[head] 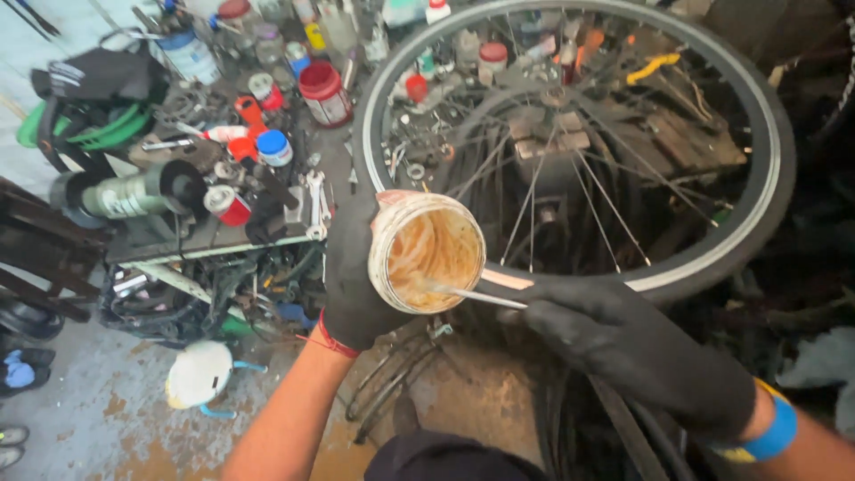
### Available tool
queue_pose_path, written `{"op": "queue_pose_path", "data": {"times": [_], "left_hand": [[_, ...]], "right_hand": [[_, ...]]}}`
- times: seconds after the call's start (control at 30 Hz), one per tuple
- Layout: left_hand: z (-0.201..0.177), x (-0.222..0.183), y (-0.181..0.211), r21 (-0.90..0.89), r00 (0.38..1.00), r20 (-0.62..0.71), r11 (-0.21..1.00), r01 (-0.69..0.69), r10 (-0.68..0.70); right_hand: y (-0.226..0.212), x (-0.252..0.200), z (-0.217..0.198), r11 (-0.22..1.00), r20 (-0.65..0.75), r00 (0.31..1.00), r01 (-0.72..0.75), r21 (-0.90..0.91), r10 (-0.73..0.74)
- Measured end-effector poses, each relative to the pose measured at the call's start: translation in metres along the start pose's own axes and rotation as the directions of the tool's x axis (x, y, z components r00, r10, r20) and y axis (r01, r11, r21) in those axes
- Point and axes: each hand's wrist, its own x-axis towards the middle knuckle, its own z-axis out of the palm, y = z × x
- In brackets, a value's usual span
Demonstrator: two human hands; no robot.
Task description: Applying grease to the hub and bearings of a bicycle wheel using a small brush.
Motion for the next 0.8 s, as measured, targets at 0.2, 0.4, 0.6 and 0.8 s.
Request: {"op": "queue_pose_path", "data": {"times": [0.2, 0.4, 0.6, 0.8], "left_hand": [[0.008, 0.002, -0.014, -0.052, 0.996, -0.063, 0.997, 0.061, -0.064], [0.020, 0.012, -0.053, -0.045, 0.998, 0.032, 0.997, 0.064, -0.062], [0.022, 0.035, -0.084, -0.236, 0.978, 0.123, 0.953, 0.192, -0.167], [0.029, 0.046, -0.119, -0.324, 0.979, 0.192, 0.937, 0.129, -0.069]], "right_hand": [[0.021, -0.014, -0.001, 0.849, -0.108, 0.922, -0.291, 0.441, 0.372], [0.046, -0.021, -0.009, 0.607, -0.258, 0.923, 0.034, 0.794, 0.286], [0.051, -0.001, -0.038, 0.775, -0.428, 0.721, -0.239, 0.585, 0.545], [0.101, 0.054, -0.100, 0.610, -0.594, 0.804, -0.463, -0.644, -0.016]]}}
